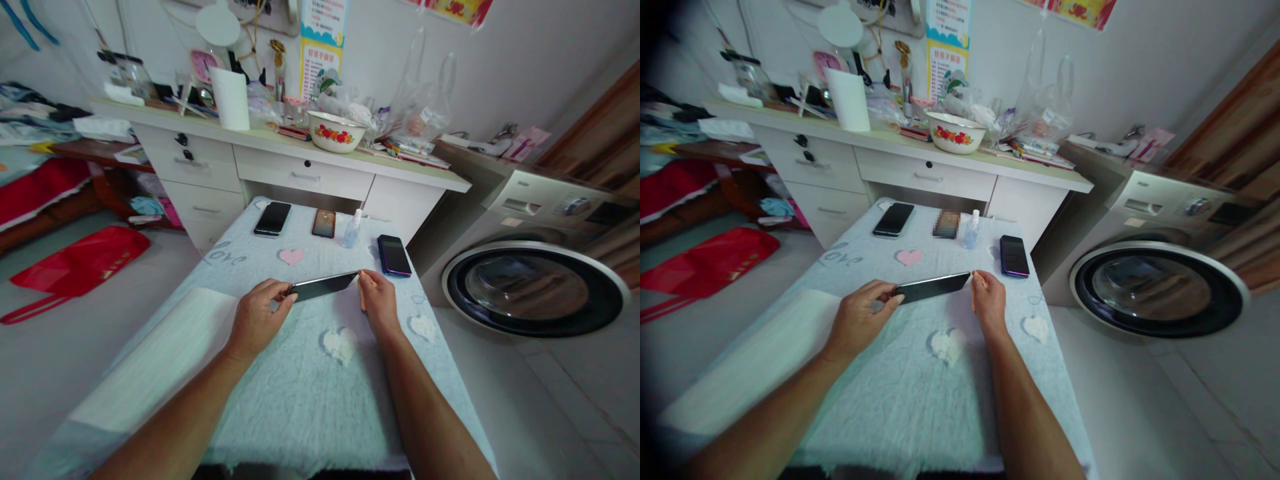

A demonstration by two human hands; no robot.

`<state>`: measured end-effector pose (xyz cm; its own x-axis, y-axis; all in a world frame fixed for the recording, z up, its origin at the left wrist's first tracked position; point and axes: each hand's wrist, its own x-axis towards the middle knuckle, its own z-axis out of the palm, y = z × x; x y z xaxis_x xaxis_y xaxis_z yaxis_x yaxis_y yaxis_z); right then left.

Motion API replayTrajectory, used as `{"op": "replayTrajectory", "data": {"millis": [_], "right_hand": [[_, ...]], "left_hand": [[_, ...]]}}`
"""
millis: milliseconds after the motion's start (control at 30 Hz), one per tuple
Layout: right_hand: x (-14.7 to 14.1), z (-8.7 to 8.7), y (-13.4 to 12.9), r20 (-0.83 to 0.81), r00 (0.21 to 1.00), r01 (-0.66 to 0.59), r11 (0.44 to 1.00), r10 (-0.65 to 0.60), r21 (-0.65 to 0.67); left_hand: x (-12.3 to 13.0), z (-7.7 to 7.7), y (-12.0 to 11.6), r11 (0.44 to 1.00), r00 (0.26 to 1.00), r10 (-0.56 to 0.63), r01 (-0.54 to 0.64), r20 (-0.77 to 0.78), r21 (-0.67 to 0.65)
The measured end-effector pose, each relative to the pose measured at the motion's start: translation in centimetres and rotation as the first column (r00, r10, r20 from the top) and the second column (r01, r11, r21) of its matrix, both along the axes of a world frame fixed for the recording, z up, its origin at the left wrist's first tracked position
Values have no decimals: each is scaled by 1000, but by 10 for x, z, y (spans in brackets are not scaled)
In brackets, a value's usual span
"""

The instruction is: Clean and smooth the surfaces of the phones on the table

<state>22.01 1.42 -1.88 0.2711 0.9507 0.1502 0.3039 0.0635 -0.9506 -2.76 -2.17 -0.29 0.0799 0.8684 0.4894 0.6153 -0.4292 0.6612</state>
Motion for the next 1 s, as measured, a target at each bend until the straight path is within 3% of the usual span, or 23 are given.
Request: {"op": "replayTrajectory", "data": {"millis": [133,300,500,733,1000], "right_hand": [[-5,-4,0,-52,999,12,982,-2,189],[-18,2,-12,292,956,-129,946,38,299],[-28,14,-23,527,849,-226,918,22,325],[-42,14,-31,620,783,-328,875,40,357],[-54,17,-40,638,763,-395,857,104,332]], "left_hand": [[1,0,0,1000,1000,-25,25,-12,11],[1,-2,1,999,999,-44,44,-21,21],[3,-3,0,998,998,-56,57,-32,17],[7,-2,-2,993,995,-88,92,-49,75],[9,-5,-2,988,989,-99,111,-108,108]]}}
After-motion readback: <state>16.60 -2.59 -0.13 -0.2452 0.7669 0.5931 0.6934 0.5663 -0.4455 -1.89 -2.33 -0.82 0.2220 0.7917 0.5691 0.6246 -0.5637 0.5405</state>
